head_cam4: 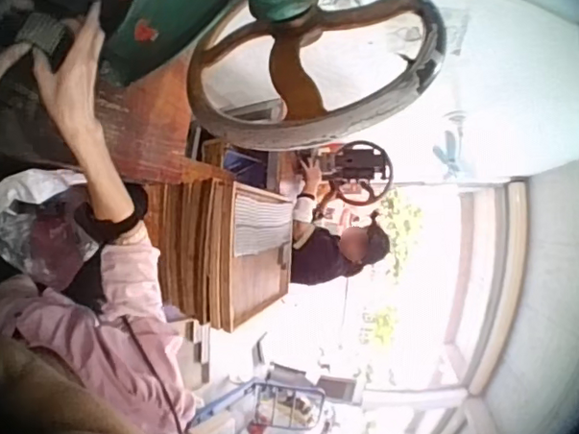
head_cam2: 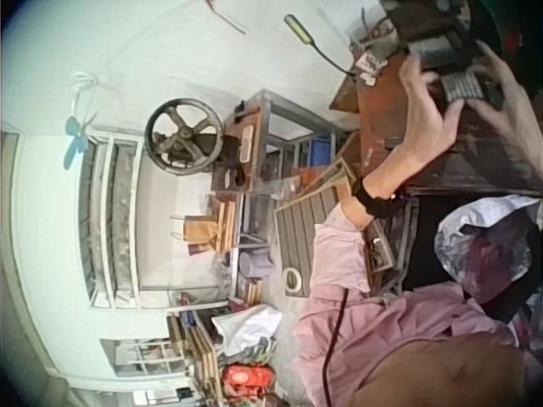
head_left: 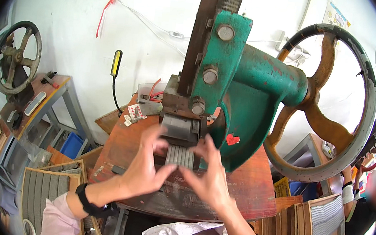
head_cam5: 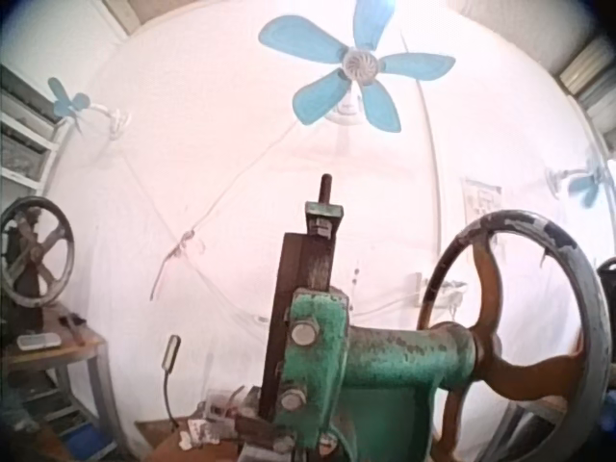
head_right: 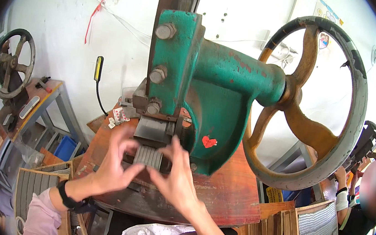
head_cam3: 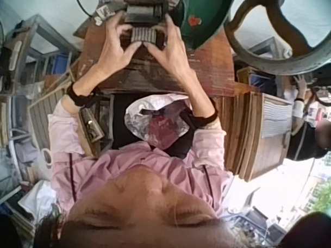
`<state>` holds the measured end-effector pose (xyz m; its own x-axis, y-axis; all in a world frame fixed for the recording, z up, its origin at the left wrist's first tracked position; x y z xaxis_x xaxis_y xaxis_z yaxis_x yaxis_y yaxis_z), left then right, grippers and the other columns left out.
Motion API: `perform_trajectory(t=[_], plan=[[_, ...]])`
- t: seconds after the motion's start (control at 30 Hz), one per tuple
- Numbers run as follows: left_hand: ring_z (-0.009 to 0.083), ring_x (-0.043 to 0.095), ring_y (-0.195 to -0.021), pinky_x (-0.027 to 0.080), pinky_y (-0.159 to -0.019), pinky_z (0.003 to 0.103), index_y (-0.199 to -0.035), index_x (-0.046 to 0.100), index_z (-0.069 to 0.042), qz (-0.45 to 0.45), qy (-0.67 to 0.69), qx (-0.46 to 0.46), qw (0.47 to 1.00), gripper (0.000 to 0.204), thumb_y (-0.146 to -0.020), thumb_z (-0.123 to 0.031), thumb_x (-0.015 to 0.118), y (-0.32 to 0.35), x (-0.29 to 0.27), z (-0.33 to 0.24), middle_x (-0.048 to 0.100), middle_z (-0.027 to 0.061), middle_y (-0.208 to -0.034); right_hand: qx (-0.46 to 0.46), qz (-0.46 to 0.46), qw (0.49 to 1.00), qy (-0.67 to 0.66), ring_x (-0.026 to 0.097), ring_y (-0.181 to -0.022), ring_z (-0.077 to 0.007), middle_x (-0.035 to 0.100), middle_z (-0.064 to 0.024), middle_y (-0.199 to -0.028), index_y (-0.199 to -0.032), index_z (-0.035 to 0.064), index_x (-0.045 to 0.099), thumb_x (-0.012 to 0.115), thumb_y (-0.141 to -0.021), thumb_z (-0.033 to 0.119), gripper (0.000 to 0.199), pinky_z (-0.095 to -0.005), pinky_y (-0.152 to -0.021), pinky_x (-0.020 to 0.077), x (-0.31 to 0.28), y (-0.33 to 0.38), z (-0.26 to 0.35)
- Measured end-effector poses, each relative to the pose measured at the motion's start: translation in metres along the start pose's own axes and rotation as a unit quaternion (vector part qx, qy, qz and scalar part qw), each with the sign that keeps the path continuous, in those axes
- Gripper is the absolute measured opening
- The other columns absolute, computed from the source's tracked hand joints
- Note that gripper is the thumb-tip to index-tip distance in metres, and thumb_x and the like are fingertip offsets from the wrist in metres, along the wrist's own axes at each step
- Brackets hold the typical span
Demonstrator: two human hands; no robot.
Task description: Using a manual press and hand tools to process or assemble small metal components.
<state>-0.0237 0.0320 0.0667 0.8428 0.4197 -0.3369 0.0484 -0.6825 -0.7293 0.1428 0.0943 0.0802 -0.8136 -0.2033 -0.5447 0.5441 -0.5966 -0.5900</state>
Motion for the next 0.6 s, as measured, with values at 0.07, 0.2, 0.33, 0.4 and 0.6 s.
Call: perform_trajectory(t=[0.07, 0.2, 0.33, 0.4, 0.6], plan=[[0.0266, 0.054, -0.107, 0.045, -0.087, 0.037, -0.144, -0.001, -0.002, -0.015, -0.038, -0.027, 0.999, 0.100, -0.073, 0.001, 0.071, -0.030, -0.003, 0.024, 0.028, 0.0233, -0.141, 0.056, -0.054, 0.997, 0.003, 0.050, -0.113, -0.0378, 0.059, -0.0243, -0.112, -0.140, -0.0121, 0.012, 0.073, -0.075, 0.011, 0.093, -0.0435, -0.092, 0.0442, 0.008, -0.030, -0.012], [0.0314, 0.058, -0.103, 0.046, -0.088, 0.040, -0.142, -0.005, 0.002, -0.004, 0.020, -0.110, 0.994, 0.103, -0.073, 0.002, 0.072, -0.075, 0.007, 0.064, 0.017, 0.0243, -0.142, 0.161, -0.099, 0.982, -0.022, 0.051, -0.116, -0.0387, 0.058, -0.0251, -0.118, -0.139, -0.0084, 0.018, 0.073, -0.076, 0.016, 0.087, -0.0417, -0.097, 0.0406, 0.025, -0.062, -0.040], [0.0403, 0.056, -0.106, 0.045, -0.091, 0.044, -0.141, -0.001, 0.003, -0.010, -0.084, -0.060, 0.995, 0.107, -0.070, -0.005, 0.077, -0.086, 0.006, 0.073, 0.035, 0.0308, -0.133, 0.166, -0.128, 0.978, 0.003, 0.046, -0.120, -0.0419, 0.050, -0.0292, -0.125, -0.138, -0.0065, 0.025, 0.074, -0.075, 0.011, 0.082, -0.0448, -0.100, 0.0375, 0.026, -0.076, -0.054], [0.0431, 0.055, -0.106, 0.044, -0.092, 0.045, -0.141, 0.004, 0.004, 0.006, -0.086, -0.091, 0.992, 0.105, -0.068, -0.008, 0.079, -0.078, 0.000, 0.074, 0.044, 0.0326, -0.126, 0.132, -0.132, 0.982, 0.015, 0.044, -0.120, -0.0433, 0.049, -0.0288, -0.126, -0.131, -0.0067, 0.035, 0.075, -0.074, 0.011, 0.072, -0.0451, -0.101, 0.0358, 0.024, -0.079, -0.054], [0.0403, 0.056, -0.105, 0.046, -0.089, 0.044, -0.117, 0.051, 0.003, 0.136, -0.232, -0.198, 0.943, 0.056, -0.077, -0.031, 0.072, 0.002, -0.066, 0.065, 0.057, 0.0246, -0.112, 0.104, -0.161, 0.981, 0.037, 0.043, -0.122, -0.0418, 0.048, -0.0283, -0.127, -0.131, -0.0066, 0.038, 0.074, -0.074, 0.010, 0.070, -0.0448, -0.101, 0.0359, 0.020, -0.074, -0.055]])
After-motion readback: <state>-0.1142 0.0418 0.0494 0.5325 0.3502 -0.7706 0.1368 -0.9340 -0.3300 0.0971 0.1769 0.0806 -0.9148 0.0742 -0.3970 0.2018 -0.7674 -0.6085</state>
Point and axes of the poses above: each hand's wrist, its own y-axis away from the middle knuckle, its own x-axis out of the palm, z = x × y, the point moved 3 cm from there along -y, towards the middle knuckle
